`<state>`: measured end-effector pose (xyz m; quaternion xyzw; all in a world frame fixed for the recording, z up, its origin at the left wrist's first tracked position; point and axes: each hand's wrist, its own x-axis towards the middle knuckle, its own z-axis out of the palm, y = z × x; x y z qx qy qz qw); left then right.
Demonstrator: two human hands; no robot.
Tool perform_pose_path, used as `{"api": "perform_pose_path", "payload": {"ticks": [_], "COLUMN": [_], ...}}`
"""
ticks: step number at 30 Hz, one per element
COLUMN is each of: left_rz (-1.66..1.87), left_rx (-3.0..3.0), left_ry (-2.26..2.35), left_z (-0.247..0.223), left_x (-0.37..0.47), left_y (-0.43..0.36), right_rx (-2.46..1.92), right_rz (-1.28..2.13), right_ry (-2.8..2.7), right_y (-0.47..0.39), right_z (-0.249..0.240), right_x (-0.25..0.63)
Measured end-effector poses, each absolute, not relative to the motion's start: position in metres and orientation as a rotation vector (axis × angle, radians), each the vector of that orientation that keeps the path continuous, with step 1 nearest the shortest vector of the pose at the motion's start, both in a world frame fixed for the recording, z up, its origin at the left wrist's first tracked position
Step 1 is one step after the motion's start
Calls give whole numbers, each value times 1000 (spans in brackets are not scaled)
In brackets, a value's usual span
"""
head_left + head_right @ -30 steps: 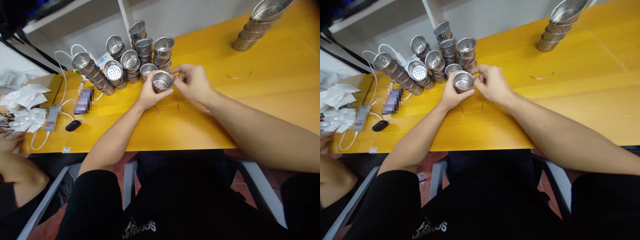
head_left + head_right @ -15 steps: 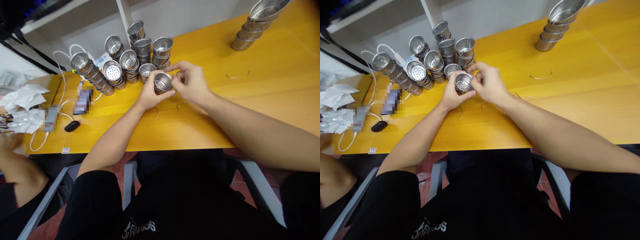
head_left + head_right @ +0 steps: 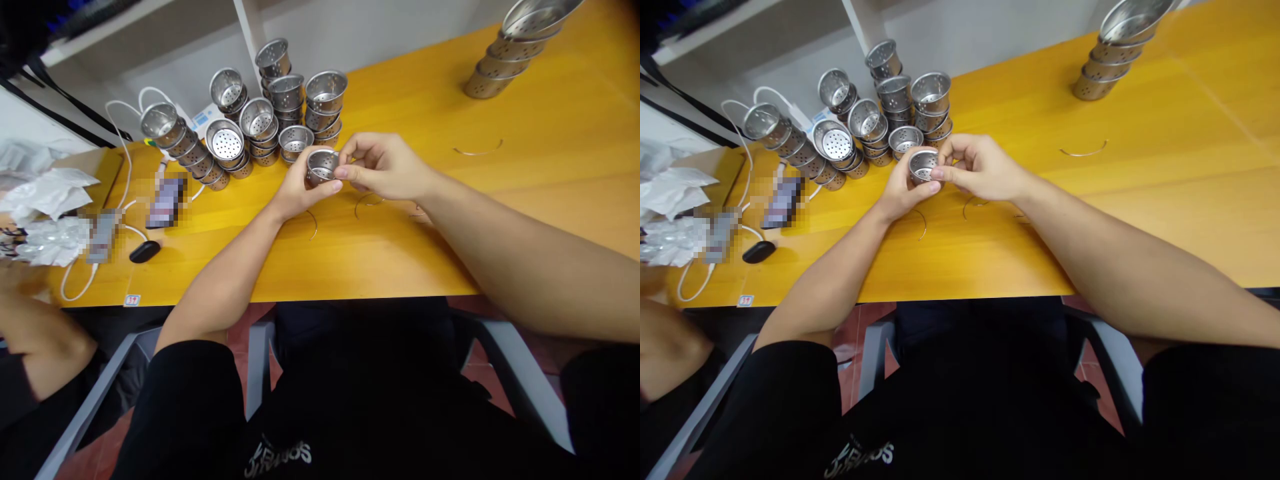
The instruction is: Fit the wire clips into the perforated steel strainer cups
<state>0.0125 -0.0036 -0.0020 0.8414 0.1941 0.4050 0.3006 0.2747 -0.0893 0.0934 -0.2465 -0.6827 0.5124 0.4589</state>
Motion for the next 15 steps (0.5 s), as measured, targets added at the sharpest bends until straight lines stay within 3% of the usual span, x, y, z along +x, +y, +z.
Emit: {"api": "perform_pose_path", "payload": {"ticks": [15], "left_rz": [1032], "left_rx": [2367], "left_ry": [683], "left_z": [6], "left_x": [16], "left_y": [-14], "right_rx": [-819], "right_rz": [1223], "right_ry": [-1717], "right_y": [-86], "right_z": [87], "right_x": [271]}}
